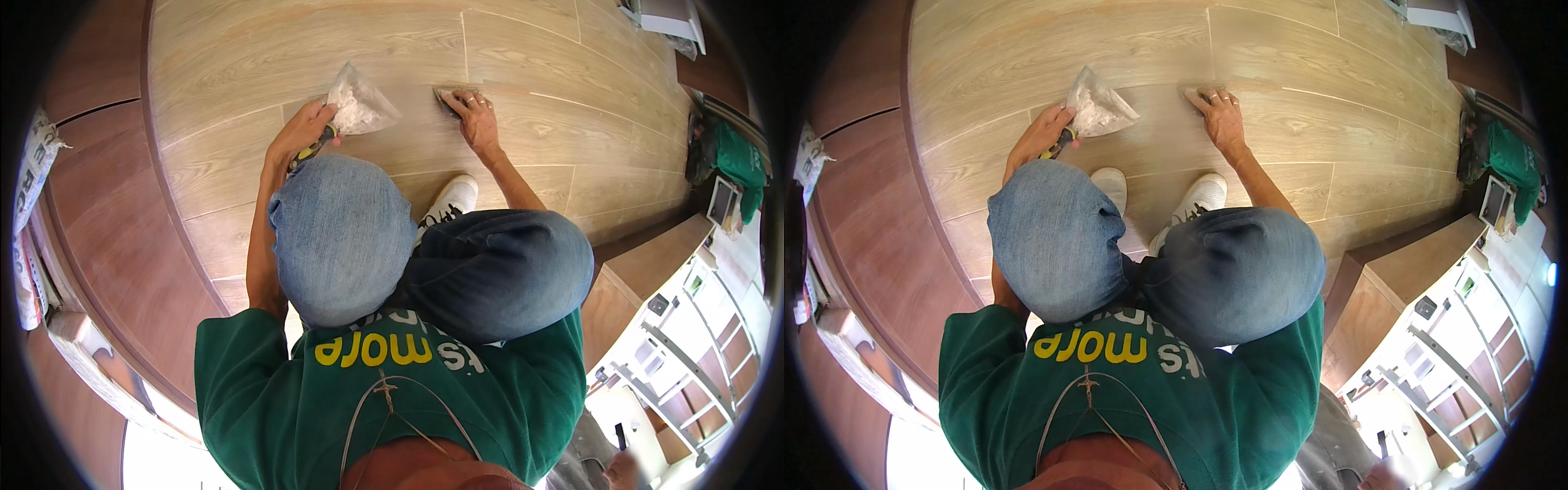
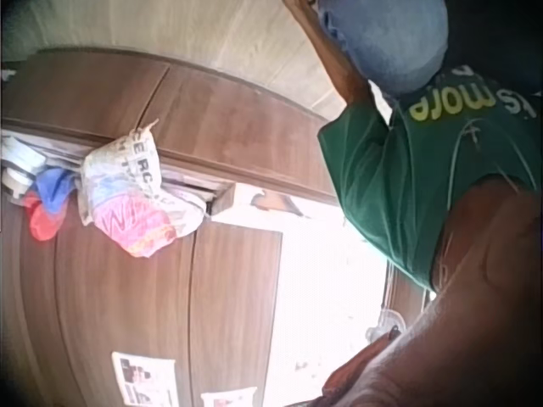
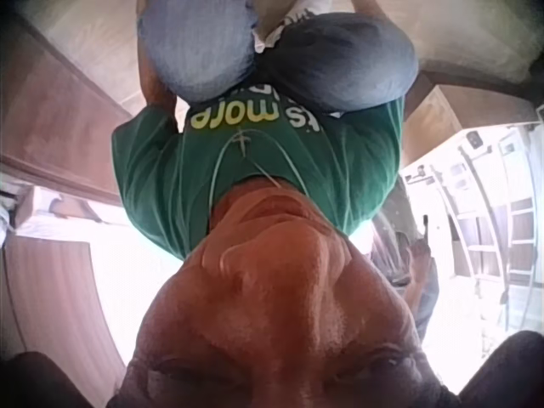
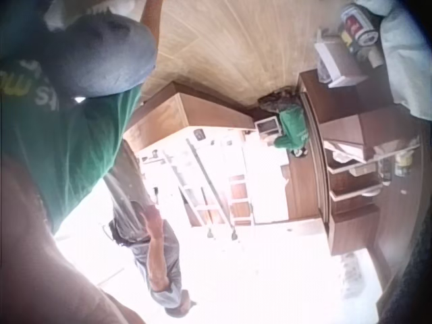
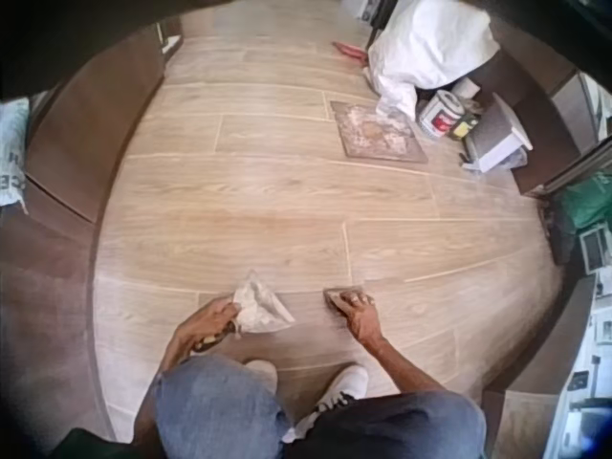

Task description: The person kneels on a tiled floor and uses a putty knife to apply grout into the gaps between tiles. They scoop grout from a plastic bag and spread it across the tile joints, then smooth the surface with the tool.

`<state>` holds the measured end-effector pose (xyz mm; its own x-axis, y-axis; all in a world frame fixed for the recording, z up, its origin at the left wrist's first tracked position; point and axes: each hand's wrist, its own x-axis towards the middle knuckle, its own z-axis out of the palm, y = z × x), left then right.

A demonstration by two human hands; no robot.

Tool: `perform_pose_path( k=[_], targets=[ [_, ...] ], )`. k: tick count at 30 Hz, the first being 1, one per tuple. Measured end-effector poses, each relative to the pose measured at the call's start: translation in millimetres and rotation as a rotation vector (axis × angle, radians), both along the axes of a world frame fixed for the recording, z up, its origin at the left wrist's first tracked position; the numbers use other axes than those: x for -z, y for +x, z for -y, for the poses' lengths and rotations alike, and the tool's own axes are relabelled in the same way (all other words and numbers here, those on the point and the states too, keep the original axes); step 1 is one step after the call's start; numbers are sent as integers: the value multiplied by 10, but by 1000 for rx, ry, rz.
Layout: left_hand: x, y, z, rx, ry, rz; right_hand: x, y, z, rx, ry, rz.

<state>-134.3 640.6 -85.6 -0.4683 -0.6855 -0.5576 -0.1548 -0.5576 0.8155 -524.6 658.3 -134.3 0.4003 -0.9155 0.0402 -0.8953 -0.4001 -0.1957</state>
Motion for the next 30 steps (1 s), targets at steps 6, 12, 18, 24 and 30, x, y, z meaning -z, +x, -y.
perform_pose_path(
  k=[6, 12, 18, 24, 30],
  targets=[
    [-238, 76, -147, -46, 100, 125, -102, 39, 141, -13, 49, 24],
    [-425, -4, -249, -148, 235, 130, -194, 66, 42, -22, 174, 87],
    [-171, -14, -361, -103, 231, 163, -950, 437, -163, 4, 327, 701],
    [-263, -47, -574, 208, -826, 277, -1077, 491, -277, -367, 68, 420],
    [-317, 129, -212, -289, 205, -123, -450, -393, 61, -35, 294, 218]
  ],
)
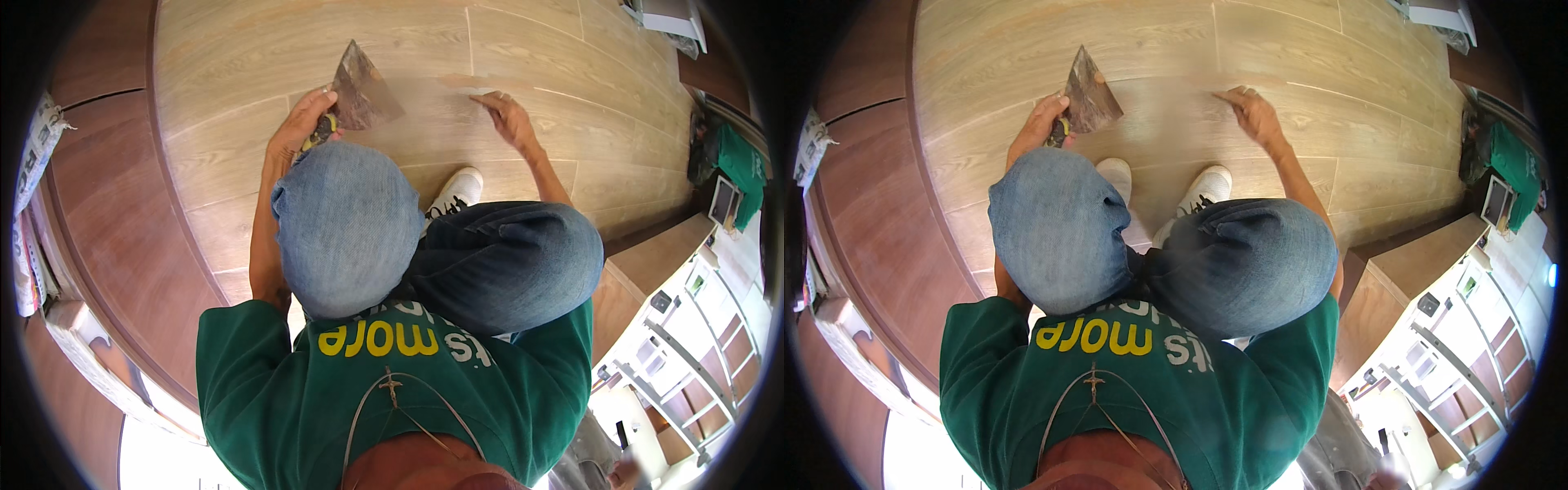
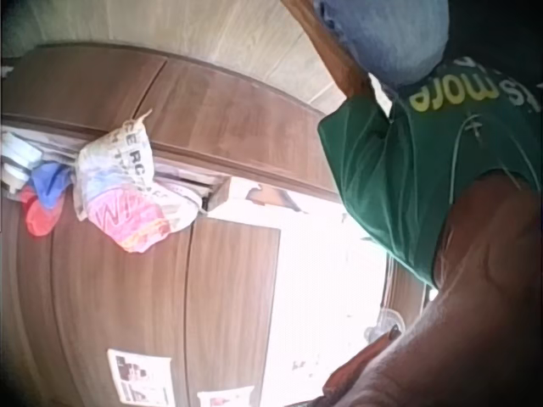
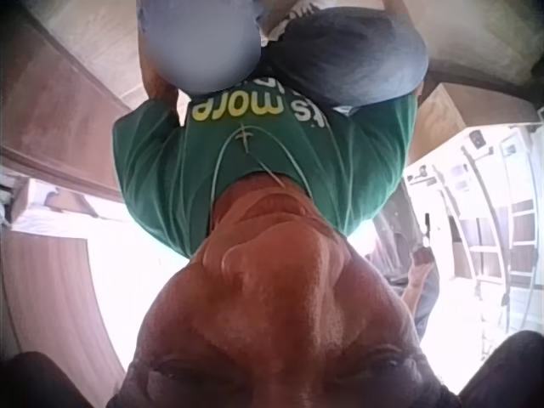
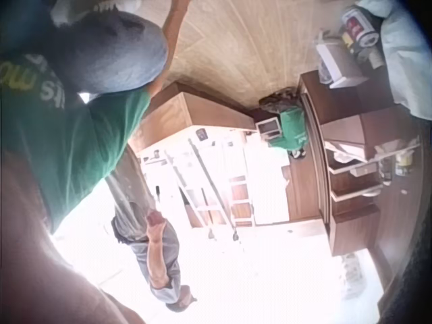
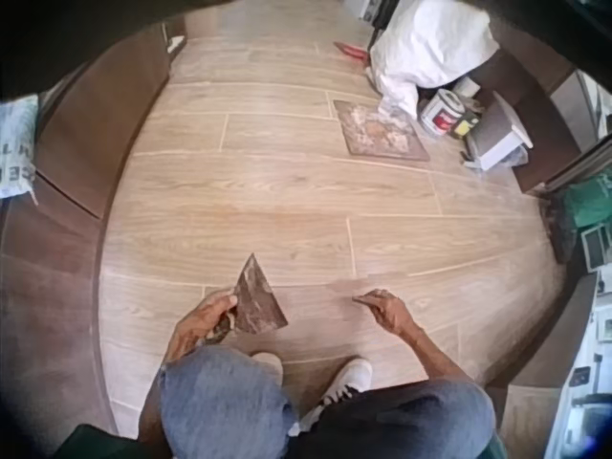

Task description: The person kneels on a tiled floor and uses a putty knife to apply grout into the gaps between tiles. They scoop grout from a plastic bag and spread it across the tile joints, then smooth the surface with the tool.

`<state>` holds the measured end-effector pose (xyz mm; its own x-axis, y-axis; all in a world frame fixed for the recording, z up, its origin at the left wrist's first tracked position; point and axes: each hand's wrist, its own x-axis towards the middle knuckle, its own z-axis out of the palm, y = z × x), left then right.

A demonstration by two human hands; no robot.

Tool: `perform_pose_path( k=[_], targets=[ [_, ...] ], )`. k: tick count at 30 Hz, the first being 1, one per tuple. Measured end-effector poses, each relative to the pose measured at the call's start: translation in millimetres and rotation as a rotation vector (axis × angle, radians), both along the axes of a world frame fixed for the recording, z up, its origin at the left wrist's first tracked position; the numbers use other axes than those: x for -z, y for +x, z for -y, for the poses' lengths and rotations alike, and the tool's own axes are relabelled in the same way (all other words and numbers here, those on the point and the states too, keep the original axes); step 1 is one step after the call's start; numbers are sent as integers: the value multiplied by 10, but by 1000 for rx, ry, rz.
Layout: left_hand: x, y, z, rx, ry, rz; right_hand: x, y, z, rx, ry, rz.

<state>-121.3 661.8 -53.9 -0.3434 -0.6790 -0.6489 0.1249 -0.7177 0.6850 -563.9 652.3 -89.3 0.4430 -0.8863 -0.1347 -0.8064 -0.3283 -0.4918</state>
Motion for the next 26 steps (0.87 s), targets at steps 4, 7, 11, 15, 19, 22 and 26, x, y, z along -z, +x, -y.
perform_pose_path(
  k=[4, 7, 11, 15, 19, 22, 26],
  targets=[
    [-318, -79, 24, -42, 4, 175, 253, -154, 617, 113, 288, -90],
    [-285, -76, -57, -24, 47, 108, 244, -55, 1031, 52, 385, -201],
    [-444, -176, -185, -40, 147, 104, 148, 49, 1289, 95, 239, -185],
    [-386, -259, -285, -214, 158, 125, 213, -156, 1243, 88, 309, 83],
    [-457, -294, -263, -112, 94, 147, 249, 78, 990, -34, 334, -38],
    [-309, -201, -361, -63, -16, 119, 234, 347, 1077, 126, 267, -107],
    [70, -106, -7, 258, 96, 69, 140, 246, 1198, 88, 23, 86]
  ],
)
